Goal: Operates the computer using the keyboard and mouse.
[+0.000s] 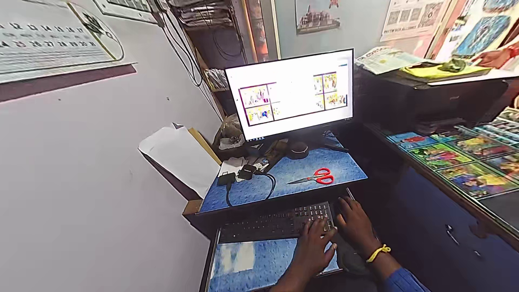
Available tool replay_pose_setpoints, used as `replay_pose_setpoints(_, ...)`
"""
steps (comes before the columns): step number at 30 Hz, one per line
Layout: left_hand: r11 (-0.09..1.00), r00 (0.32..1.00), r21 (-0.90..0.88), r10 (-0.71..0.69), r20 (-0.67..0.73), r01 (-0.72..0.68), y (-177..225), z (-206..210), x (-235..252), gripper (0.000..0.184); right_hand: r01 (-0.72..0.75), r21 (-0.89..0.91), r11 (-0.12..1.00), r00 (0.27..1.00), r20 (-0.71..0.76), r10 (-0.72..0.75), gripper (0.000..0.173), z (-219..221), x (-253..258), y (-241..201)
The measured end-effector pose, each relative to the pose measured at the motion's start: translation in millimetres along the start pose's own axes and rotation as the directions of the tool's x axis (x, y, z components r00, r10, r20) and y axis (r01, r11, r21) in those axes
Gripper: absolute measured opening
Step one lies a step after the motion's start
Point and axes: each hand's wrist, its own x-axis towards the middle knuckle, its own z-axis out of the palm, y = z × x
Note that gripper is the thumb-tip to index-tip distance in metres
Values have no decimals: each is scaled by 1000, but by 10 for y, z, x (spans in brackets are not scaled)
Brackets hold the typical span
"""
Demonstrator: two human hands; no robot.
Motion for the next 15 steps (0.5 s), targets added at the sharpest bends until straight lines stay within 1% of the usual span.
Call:
replay_pose_setpoints(2, 999, 999, 26, 27, -23, -26, -5, 75, -16, 46, -6, -6, 1000, 1000, -10, 6, 56, -3, -2, -13)
replay_pose_setpoints(4, 1000, 1000, 26, 11, -7, -11, -13, 87, -7, 46, -8, -1, 1000, 1000, -18, 8, 55, -6, 1, -22)
replay_pose_setpoints(7, 999, 993, 17, -31, 115, 29, -6, 57, 21, 49, -8, -4, 1000, 1000, -23, 8, 55, 9, 3, -21)
replay_pose_setpoints(8, 999, 991, 18, -37, 125, 35, -4, 55, 24, 49, -5, -6, 1000, 1000, -24, 5, 55, 22, 4, -11)
replay_pose_setpoints(11, 1000, 998, 20, -24, 64, 22, -4, 78, 12, 46, 3, -12, 1000, 1000, -28, -3, 54, 26, 10, 5)
replay_pose_setpoints(15, 1000, 996, 17, -27, 84, 26, -5, 64, 9, 49, -4, -29, 1000, 1000, -20, 3, 55, 35, 8, -5)
